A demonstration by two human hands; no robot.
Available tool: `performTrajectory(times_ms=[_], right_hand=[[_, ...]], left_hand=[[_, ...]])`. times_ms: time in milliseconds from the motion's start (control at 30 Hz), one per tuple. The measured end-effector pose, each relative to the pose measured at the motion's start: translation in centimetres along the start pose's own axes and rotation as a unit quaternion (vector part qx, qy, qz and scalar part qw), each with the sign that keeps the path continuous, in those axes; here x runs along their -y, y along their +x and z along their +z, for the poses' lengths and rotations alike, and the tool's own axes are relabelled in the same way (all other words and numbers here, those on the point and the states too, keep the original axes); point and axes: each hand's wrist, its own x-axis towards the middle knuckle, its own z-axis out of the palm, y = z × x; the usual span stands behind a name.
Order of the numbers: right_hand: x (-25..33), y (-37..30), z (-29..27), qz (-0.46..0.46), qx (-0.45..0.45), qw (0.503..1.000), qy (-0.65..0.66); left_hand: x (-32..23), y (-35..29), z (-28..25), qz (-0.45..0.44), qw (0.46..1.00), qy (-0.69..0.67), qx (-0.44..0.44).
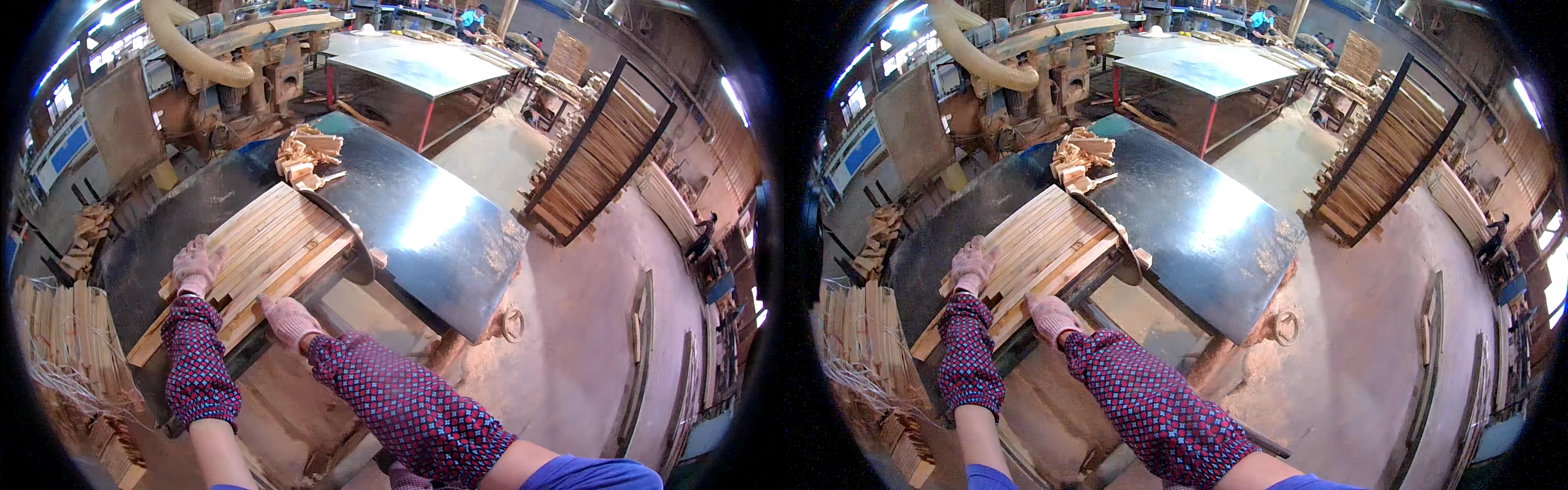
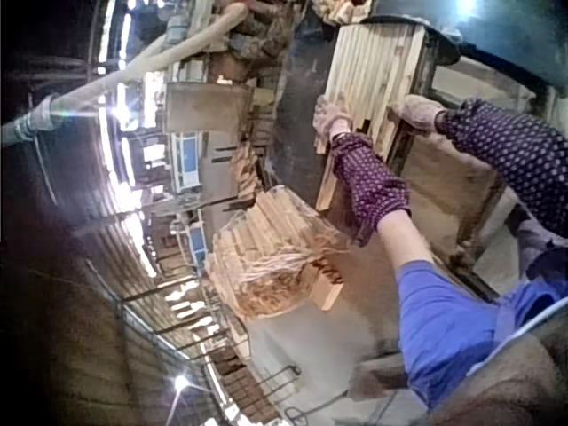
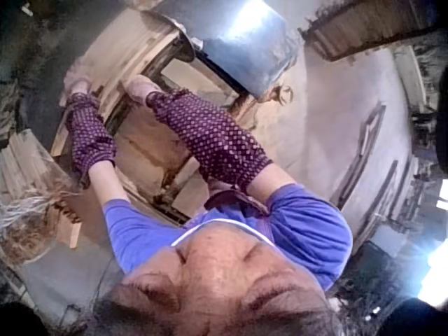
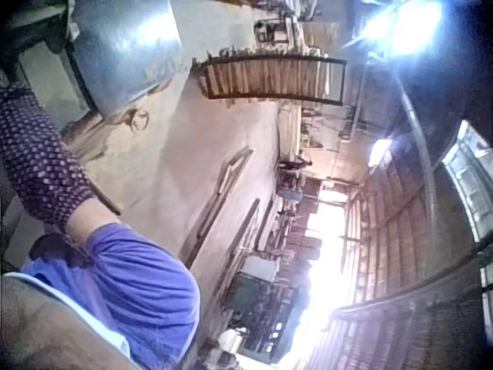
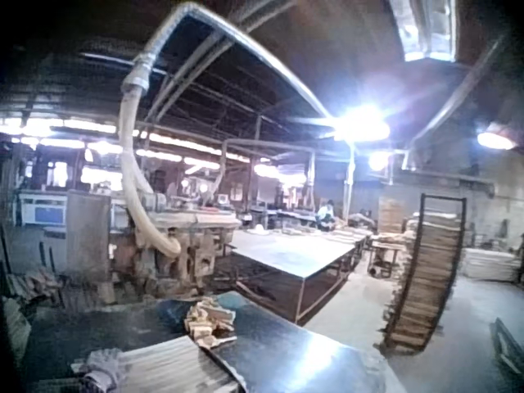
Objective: The person gathers scattered wooden planks from the floor and stacks them into a neat pile. They then carry the stack to a metal workbench and arrange the planks in an orderly fashion. The person continues to pick up individual planks from the floor and add them to the stack on the table.
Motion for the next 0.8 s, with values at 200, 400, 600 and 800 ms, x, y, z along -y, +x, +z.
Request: performTrajectory(times_ms=[200,400,600,800], right_hand=[[-0.3,-3.0,-0.7,0.013,0.018,0.999,0.029],[-3.8,-10.4,-2.5,0.053,-0.007,0.999,0.01],[-7.0,-19.1,-7.4,0.155,0.156,0.97,0.099],[-16.6,-24.0,-9.2,0.053,0.149,0.976,0.15]], left_hand=[[-1.0,-2.1,-0.6,-0.014,0.999,0.038,0.024],[-3.8,-8.7,0.2,0.003,0.998,0.046,0.038],[-6.5,-18.3,0.4,0.014,0.997,0.062,0.045],[-11.1,-26.7,-1.5,-0.002,0.994,0.064,0.086]])
